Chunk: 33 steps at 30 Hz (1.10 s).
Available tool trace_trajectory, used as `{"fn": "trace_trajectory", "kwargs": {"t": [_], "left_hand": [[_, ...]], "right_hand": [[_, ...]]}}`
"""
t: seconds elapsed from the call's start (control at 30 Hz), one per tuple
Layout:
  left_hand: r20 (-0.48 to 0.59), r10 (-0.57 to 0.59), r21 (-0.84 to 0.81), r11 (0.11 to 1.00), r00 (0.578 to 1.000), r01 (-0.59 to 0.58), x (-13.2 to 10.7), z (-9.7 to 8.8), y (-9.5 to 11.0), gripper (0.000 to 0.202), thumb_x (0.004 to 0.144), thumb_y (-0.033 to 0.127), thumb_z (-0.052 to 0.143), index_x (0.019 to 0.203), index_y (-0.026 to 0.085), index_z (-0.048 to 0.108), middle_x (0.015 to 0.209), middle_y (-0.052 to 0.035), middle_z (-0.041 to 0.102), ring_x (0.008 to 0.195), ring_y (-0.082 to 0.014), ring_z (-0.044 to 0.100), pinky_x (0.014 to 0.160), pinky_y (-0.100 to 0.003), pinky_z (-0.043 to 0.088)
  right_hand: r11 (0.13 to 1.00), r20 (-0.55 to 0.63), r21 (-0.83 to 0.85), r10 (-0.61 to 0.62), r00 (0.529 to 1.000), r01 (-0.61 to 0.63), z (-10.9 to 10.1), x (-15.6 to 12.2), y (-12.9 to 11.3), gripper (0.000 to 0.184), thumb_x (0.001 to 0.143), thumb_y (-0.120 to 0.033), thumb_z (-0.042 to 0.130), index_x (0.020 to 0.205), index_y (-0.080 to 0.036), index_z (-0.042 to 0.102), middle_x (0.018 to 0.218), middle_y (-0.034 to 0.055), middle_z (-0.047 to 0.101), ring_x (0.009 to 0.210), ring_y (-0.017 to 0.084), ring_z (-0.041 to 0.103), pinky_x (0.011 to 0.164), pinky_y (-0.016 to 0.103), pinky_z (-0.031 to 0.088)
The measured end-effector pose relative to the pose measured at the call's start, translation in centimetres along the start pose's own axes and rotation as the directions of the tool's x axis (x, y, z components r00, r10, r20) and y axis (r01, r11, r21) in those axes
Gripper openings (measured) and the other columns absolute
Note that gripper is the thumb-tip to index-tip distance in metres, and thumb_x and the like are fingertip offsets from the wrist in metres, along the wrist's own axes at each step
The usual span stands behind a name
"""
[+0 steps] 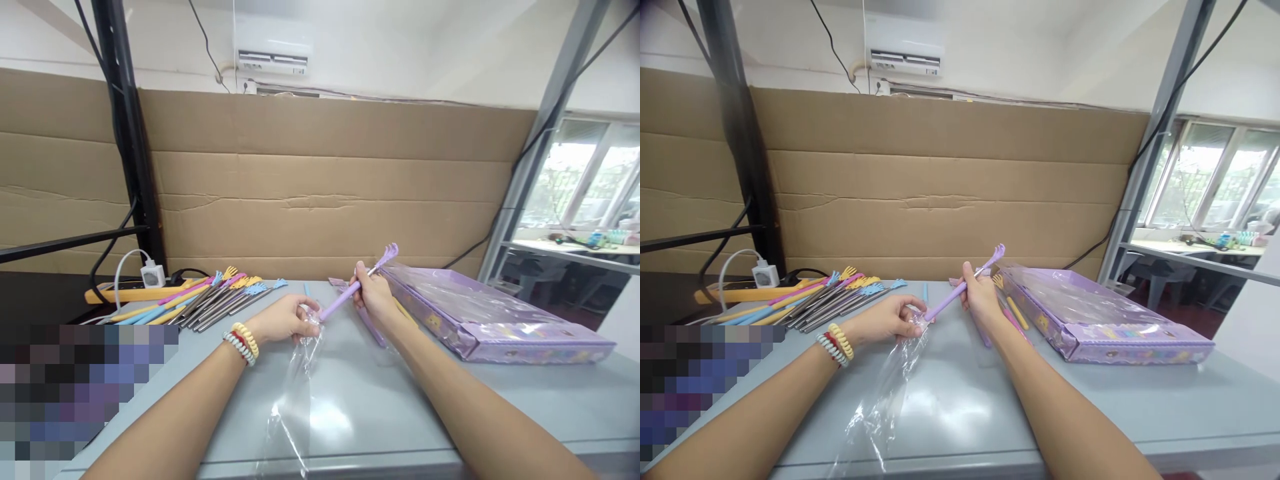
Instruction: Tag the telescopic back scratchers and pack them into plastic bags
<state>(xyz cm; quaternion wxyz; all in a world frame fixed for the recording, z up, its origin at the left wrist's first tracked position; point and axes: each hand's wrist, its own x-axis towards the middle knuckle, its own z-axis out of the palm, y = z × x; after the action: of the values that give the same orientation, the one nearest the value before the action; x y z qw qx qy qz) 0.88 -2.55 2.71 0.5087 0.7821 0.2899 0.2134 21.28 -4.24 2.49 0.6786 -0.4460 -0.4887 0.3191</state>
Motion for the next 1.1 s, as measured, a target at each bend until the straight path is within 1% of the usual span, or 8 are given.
{"fn": "trace_trajectory", "kwargs": {"t": [0.27,0.4,0.53,0.73,0.83,0.93,1.03,1.1], "left_hand": [[-0.054,0.017,-0.007,1.000,0.998,-0.018,0.0,-0.1,-0.5,0.049,0.057,0.028,0.073,0.100,0.012,0.054,0.053,0.0065,0.051,0.045,-0.0083,0.048,0.046,-0.022,0.040],[-0.073,0.010,0.004,1.000,0.997,-0.010,-0.1,-0.1,-0.2,0.046,0.058,0.028,0.073,0.096,0.011,0.055,0.053,0.0053,0.053,0.046,-0.0083,0.048,0.046,-0.022,0.038],[-0.152,0.004,-0.011,1.000,0.988,-0.005,-0.1,-0.2,0.0,0.042,0.059,0.028,0.072,0.093,0.012,0.053,0.053,0.0047,0.053,0.046,-0.0084,0.048,0.047,-0.022,0.038],[-0.162,-0.022,-0.100,0.995,0.987,0.005,-0.2,-0.3,0.1,0.047,0.061,0.031,0.072,0.098,0.013,0.050,0.058,0.0023,0.057,0.048,-0.0109,0.053,0.048,-0.024,0.041],[-0.168,-0.023,-0.101,0.995,0.986,0.006,-0.3,-0.2,0.3,0.045,0.062,0.028,0.071,0.098,0.013,0.050,0.057,0.0028,0.057,0.046,-0.0106,0.053,0.048,-0.024,0.042],[-0.174,0.006,-0.065,0.998,0.985,-0.018,-0.4,-0.1,0.4,0.043,0.063,0.027,0.070,0.098,0.013,0.051,0.052,0.0044,0.055,0.044,-0.0099,0.051,0.046,-0.023,0.040],[-0.174,0.008,-0.062,0.998,0.985,-0.019,-0.3,-0.1,0.4,0.041,0.063,0.025,0.070,0.097,0.012,0.051,0.050,0.0047,0.054,0.043,-0.0098,0.051,0.045,-0.023,0.039],[-0.173,-0.002,-0.076,0.997,0.985,-0.011,-0.3,-0.1,0.4,0.040,0.063,0.024,0.069,0.097,0.012,0.051,0.051,0.0046,0.055,0.043,-0.0096,0.051,0.045,-0.023,0.039]], "right_hand": [[0.983,0.200,-0.137,0.150,0.968,-0.124,0.5,-0.6,0.4,0.044,0.073,-0.058,0.054,0.058,-0.016,0.053,0.035,-0.0030,0.047,0.026,0.007,0.040,0.028,0.017,0.029],[0.973,0.298,-0.078,0.231,0.926,-0.218,0.6,-0.8,-0.1,0.034,0.072,-0.047,0.059,0.062,-0.015,0.052,0.040,-0.0010,0.053,0.028,0.008,0.044,0.029,0.017,0.033],[0.976,0.352,-0.014,0.206,0.913,-0.215,0.4,-0.8,-0.3,0.027,0.068,-0.039,0.064,0.066,-0.014,0.053,0.046,0.0002,0.057,0.033,0.009,0.048,0.031,0.017,0.036],[0.997,0.208,-0.024,0.074,0.975,-0.071,0.6,-0.6,0.4,0.035,0.069,-0.047,0.063,0.063,-0.016,0.049,0.048,-0.0017,0.054,0.036,0.008,0.046,0.031,0.018,0.036],[0.991,0.099,0.112,0.065,0.993,-0.076,0.8,-0.5,-0.1,0.034,0.068,-0.048,0.062,0.068,-0.019,0.045,0.052,-0.0011,0.057,0.043,0.012,0.053,0.036,0.022,0.043],[0.961,-0.025,0.277,0.020,0.999,-0.012,0.5,-0.4,-1.2,0.034,0.071,-0.050,0.058,0.070,-0.022,0.039,0.049,-0.0049,0.053,0.043,0.013,0.053,0.041,0.025,0.046],[0.969,-0.089,0.244,-0.025,0.996,0.046,-0.3,-0.2,-2.2,0.037,0.073,-0.053,0.055,0.068,-0.023,0.035,0.040,-0.0104,0.036,0.032,0.008,0.037,0.034,0.020,0.034],[0.997,-0.030,0.050,-0.064,0.997,0.066,-0.8,-0.2,-2.4,0.038,0.072,-0.052,0.058,0.063,-0.022,0.036,0.038,-0.0109,0.030,0.031,0.006,0.027,0.032,0.019,0.023]]}}
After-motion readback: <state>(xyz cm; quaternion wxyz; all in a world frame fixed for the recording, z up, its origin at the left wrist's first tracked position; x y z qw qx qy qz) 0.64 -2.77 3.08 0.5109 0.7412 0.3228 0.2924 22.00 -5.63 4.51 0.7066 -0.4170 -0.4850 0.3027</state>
